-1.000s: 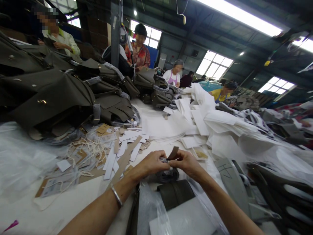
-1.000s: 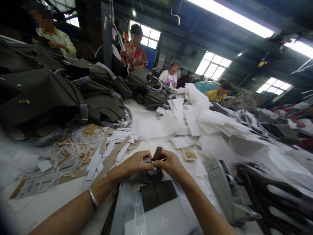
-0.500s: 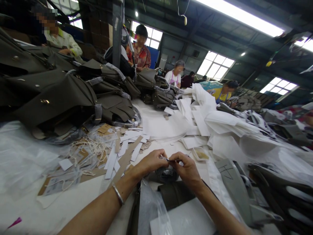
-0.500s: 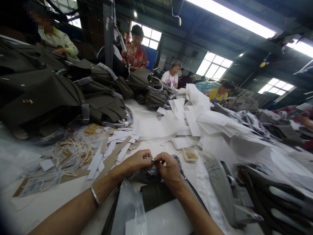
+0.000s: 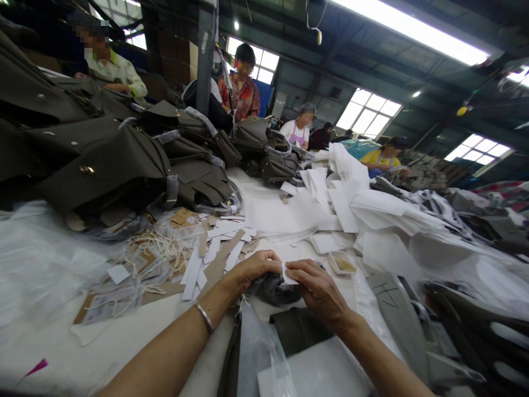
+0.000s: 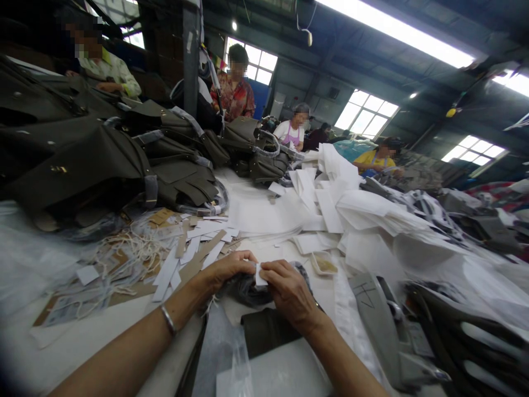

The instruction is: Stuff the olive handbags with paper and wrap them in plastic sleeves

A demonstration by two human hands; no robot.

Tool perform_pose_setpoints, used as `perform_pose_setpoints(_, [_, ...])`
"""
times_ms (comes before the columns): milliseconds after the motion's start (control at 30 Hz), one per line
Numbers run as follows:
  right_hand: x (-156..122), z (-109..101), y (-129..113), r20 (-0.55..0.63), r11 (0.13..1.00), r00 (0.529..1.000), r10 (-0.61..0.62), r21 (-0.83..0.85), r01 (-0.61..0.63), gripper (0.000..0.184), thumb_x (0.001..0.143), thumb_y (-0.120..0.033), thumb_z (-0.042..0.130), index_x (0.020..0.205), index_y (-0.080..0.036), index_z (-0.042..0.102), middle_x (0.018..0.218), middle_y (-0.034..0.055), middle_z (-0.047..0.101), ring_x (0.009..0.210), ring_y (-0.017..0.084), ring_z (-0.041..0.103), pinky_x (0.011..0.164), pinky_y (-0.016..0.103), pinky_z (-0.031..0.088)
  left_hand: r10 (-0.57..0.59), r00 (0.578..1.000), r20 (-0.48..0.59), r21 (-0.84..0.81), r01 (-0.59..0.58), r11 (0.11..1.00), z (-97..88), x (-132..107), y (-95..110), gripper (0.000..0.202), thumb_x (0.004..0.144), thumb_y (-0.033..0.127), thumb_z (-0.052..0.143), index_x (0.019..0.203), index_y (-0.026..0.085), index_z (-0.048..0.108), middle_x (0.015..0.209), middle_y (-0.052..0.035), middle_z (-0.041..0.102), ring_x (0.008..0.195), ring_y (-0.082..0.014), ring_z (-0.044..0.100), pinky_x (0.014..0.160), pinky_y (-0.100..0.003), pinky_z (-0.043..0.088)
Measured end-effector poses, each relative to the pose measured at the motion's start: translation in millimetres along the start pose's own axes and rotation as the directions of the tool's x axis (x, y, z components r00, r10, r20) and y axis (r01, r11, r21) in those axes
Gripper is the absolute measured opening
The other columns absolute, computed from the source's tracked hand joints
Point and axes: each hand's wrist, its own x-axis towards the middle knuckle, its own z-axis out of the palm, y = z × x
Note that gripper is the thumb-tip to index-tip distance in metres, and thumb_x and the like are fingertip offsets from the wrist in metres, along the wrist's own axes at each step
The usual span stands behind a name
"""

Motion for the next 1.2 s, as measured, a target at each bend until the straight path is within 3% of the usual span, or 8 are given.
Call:
perform_pose_setpoints(233, [-10,-8,3,0.071,0.985,0.997,-0.015,-0.171,0.027,0.033,0.096,-0.013,0.052,0.125,-0.024,0.063,0.121,0.0092,0.069,0.105,0.023,0.064,0.089,0.04,0.052,0.043,0.999,-0.026,-0.01,-0.043,0.999,2.2,-1,4,0.035,0.053,0.032,0.075,0.076,0.018,0.055,0.063,0.0042,0.057,0.057,-0.0114,0.05,0.056,-0.023,0.036])
perform_pose_setpoints(400, [-11,-10,-12,-0.226,0.965,0.94,0.256,0.007,-0.261,0.019,0.095,-0.024,0.056,0.107,-0.023,0.071,0.102,0.0071,0.074,0.095,0.022,0.067,0.089,0.039,0.051,0.138,0.974,-0.178,0.018,-0.137,0.99,1.5,0,9,0.032,0.056,0.028,0.072,0.081,0.018,0.054,0.064,0.0061,0.055,0.057,-0.0103,0.049,0.055,-0.021,0.035])
perform_pose_setpoints(467, [-8,-8,-19,-0.197,0.834,0.813,0.547,0.216,-0.508,0.022,0.094,-0.037,0.058,0.097,-0.021,0.072,0.089,0.0063,0.074,0.082,0.021,0.069,0.078,0.036,0.053,0.167,0.96,-0.225,0.027,-0.165,0.986,2.0,2,8,0.033,0.059,0.03,0.071,0.086,0.018,0.055,0.067,0.0051,0.057,0.058,-0.011,0.051,0.055,-0.022,0.037])
perform_pose_setpoints(533, [-2,-2,-24,0.063,0.561,0.64,0.766,0.422,-0.712,0.037,0.089,-0.054,0.06,0.093,-0.019,0.072,0.085,0.0072,0.073,0.078,0.022,0.07,0.066,0.033,0.053,0.194,0.949,-0.248,0.04,-0.191,0.981,3.9,4,4,0.036,0.061,0.031,0.071,0.09,0.018,0.055,0.07,0.0041,0.058,0.06,-0.0118,0.053,0.056,-0.022,0.038])
perform_pose_setpoints(600, [4,6,-28,0.337,0.274,0.508,0.793,0.548,-0.79,0.052,0.079,-0.067,0.065,0.089,-0.016,0.07,0.087,0.0093,0.073,0.078,0.023,0.07,0.057,0.028,0.051,0.221,0.941,-0.257,0.057,-0.213,0.975,6.7,6,0,0.037,0.061,0.032,0.072,0.091,0.018,0.055,0.071,0.0037,0.058,0.06,-0.0121,0.054,0.056,-0.022,0.039])
perform_pose_setpoints(733, [13,22,-33,0.478,-0.013,0.44,0.76,0.688,-0.726,0.06,0.063,-0.07,0.078,0.083,-0.014,0.066,0.076,0.0059,0.07,0.061,0.013,0.064,0.049,0.02,0.044,0.261,0.933,-0.248,0.088,-0.246,0.965,10.4,8,-3,0.036,0.06,0.03,0.072,0.09,0.018,0.055,0.068,0.0036,0.058,0.059,-0.0121,0.053,0.055,-0.022,0.039])
perform_pose_setpoints(967, [17,12,-18,0.547,0.075,0.482,0.685,0.605,-0.793,0.053,0.066,-0.065,0.075,0.077,-0.015,0.063,0.054,-0.0051,0.056,0.04,0.005,0.045,0.041,0.018,0.036,0.264,0.942,-0.207,0.095,-0.25,0.964,9.3,2,6,0.032,0.058,0.022,0.069,0.087,0.017,0.057,0.065,0.0052,0.056,0.052,-0.0087,0.046,0.049,-0.02,0.033])
perform_pose_setpoints(1200, [20,2,-19,0.704,0.23,0.366,0.609,0.285,-0.931,0.03,0.07,-0.044,0.071,0.068,-0.015,0.066,0.048,-0.0034,0.057,0.036,0.006,0.045,0.036,0.018,0.034,0.211,0.961,-0.179,0.047,-0.206,0.977,4.4,-1,11,0.031,0.055,0.023,0.07,0.084,0.017,0.058,0.06,0.0064,0.054,0.051,-0.0087,0.044,0.048,-0.02,0.031])
